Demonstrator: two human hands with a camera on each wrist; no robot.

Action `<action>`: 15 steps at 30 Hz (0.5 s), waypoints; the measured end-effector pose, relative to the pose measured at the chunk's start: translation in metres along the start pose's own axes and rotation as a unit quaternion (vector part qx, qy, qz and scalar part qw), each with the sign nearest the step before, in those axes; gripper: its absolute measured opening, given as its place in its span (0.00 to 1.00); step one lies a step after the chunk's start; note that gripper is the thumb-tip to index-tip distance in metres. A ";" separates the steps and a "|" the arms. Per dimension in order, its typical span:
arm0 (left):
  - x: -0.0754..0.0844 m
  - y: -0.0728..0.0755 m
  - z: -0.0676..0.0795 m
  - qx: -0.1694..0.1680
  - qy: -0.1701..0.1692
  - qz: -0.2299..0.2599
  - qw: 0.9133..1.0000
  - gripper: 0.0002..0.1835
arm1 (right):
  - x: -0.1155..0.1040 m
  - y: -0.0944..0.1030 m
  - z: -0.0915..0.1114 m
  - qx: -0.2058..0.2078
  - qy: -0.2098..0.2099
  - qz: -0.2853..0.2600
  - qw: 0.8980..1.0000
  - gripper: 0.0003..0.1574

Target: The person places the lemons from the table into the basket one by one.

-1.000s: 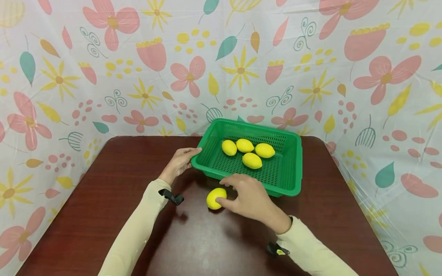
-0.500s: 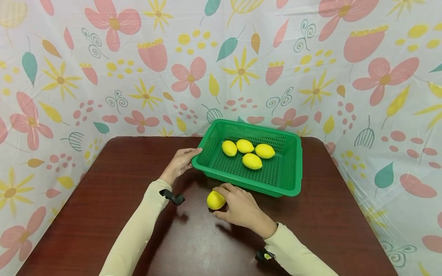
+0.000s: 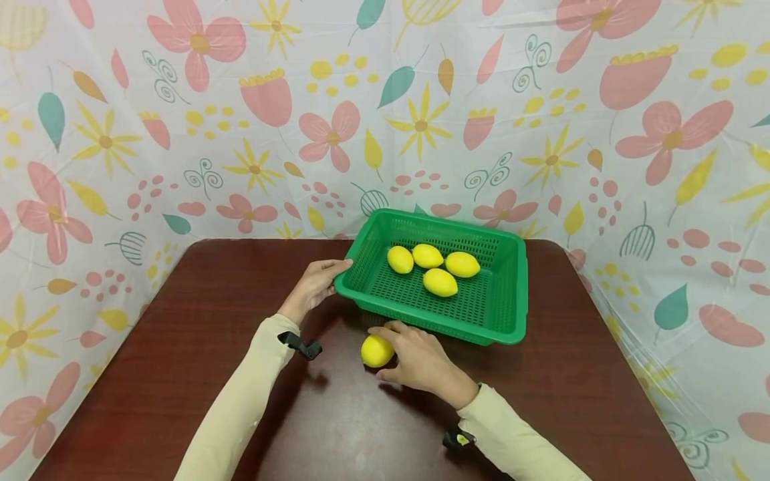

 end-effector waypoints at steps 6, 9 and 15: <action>0.000 0.000 0.000 0.000 -0.002 0.000 1.000 0.22 | 0.002 -0.004 -0.002 0.001 0.016 -0.006 1.000 0.43; 0.000 0.000 0.000 -0.002 0.001 0.000 1.000 0.22 | 0.004 -0.007 -0.002 0.002 0.016 -0.006 1.000 0.44; 0.000 0.000 0.001 -0.002 0.003 -0.001 1.000 0.21 | 0.008 -0.009 -0.003 0.013 0.006 0.004 1.000 0.43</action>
Point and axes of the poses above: each hand's wrist, its own z-axis away from the middle knuckle, its own y-axis out of the back of the hand, x = y × z, the point moved 7 cm from there along -z, towards the middle knuckle, and after that the axes turned 13 degrees about z, right-handed, at the moved point
